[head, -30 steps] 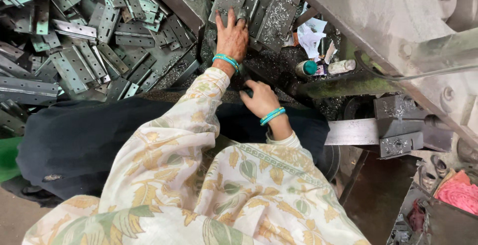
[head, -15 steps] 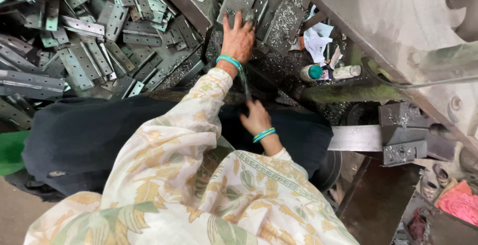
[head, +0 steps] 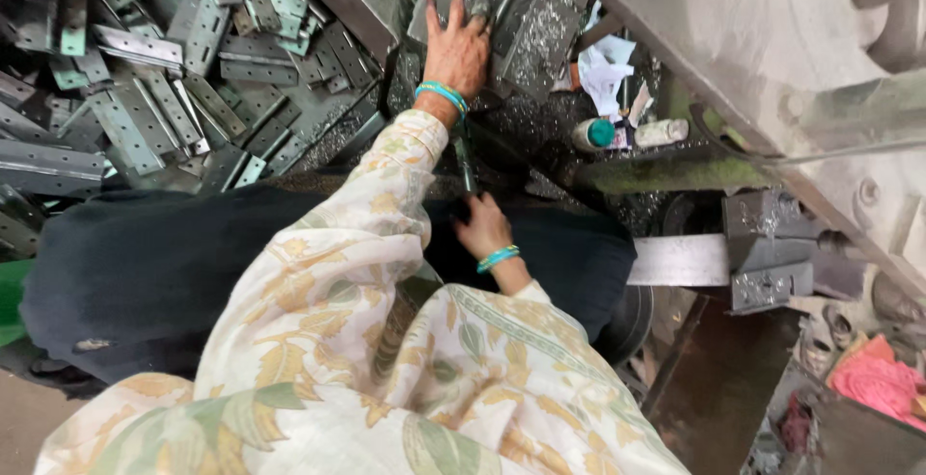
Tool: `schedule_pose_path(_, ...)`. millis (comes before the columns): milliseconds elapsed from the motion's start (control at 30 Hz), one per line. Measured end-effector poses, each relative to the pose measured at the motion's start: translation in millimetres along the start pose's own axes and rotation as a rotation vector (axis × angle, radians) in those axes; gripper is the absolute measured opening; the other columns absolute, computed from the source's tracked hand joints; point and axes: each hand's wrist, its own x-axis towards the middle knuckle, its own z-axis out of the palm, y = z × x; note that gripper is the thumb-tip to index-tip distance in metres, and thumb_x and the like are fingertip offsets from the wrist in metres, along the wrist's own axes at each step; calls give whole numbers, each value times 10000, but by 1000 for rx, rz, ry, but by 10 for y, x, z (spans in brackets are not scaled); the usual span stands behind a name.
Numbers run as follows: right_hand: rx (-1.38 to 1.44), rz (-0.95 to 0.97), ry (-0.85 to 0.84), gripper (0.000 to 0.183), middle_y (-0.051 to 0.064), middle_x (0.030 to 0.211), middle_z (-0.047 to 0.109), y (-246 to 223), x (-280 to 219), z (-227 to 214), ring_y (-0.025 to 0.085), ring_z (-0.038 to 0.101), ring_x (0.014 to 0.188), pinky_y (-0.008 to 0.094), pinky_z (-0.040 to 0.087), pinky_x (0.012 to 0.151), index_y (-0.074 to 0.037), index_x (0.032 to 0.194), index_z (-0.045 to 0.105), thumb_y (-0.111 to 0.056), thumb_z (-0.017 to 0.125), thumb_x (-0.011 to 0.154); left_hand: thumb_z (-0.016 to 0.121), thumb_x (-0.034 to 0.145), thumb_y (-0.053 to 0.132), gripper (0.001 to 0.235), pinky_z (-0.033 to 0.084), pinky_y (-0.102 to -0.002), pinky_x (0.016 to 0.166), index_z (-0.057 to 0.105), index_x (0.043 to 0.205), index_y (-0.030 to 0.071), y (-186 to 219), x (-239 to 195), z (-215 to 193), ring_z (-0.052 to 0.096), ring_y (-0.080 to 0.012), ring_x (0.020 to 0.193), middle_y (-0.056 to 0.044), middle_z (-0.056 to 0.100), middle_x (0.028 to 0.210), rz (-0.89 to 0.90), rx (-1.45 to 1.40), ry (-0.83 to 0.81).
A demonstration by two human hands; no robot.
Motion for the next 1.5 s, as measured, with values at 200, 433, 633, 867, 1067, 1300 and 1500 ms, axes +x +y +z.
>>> schedule_pose_path(200, -16, -18, 11, 393, 171, 1149, 685, -149, 167, -377, 424, 678, 1031, 524, 560, 851, -164, 1238, 681, -327, 719, 883, 604, 922, 174, 353, 192, -774, 1112, 722, 1248, 107, -91, 259, 83, 293, -404, 1458, -54, 609, 1384, -37, 49, -108)
schedule_pose_path(433, 72, -16, 134, 286, 240, 1272, 614, -72, -84, 395, 470, 663, 983, 536, 566, 805, -248, 1143, 706, -300, 733, 863, 604, 923, 180, 379, 174, -775, 1134, 712, 1281, 117, -114, 111, 78, 273, -401, 1471, -64, 607, 1376, -19, 58, -77)
schedule_pose_path(633, 8, -17, 5, 398, 189, 1137, 678, -79, 87, -179, 417, 684, 1031, 513, 569, 855, -138, 1218, 682, -344, 735, 881, 590, 916, 178, 410, 166, -780, 1112, 699, 1298, 75, -47, -11, 45, 271, -424, 1464, -75, 604, 1376, -7, 29, -49)
schedule_pose_path(867, 43, -30, 90, 376, 166, 1149, 674, -87, 82, 15, 436, 669, 999, 533, 555, 797, -144, 1178, 691, -308, 731, 843, 560, 955, 174, 420, 161, -778, 1125, 672, 1350, 87, -72, 295, 143, 272, -406, 1477, -69, 595, 1406, -32, 54, -48)
schedule_pose_path(1067, 80, 26, 26, 302, 198, 1160, 652, 26, -116, 468, 442, 666, 985, 538, 564, 801, -224, 1155, 698, -336, 718, 875, 580, 903, 179, 425, 192, -770, 1100, 666, 1316, 124, -46, 198, 138, 272, -405, 1463, -71, 594, 1416, -2, 114, -67)
schedule_pose_path(1300, 99, -151, 61, 392, 236, 1089, 694, -84, 131, -360, 437, 668, 1015, 489, 539, 866, -114, 1186, 697, -369, 731, 890, 687, 904, 179, 464, 307, -615, 1151, 640, 1359, 106, -336, -571, -469, 405, -363, 1401, -79, 603, 1364, -13, -100, 209)
schedule_pose_path(1500, 45, -181, -22, 287, 239, 1035, 703, -527, 142, -878, 447, 653, 979, 510, 515, 851, -146, 1094, 753, -350, 715, 896, 747, 910, 153, 492, 393, -507, 1079, 619, 1384, 190, -1141, -1336, -608, 478, -320, 1290, -60, 590, 1372, -431, -104, 437)
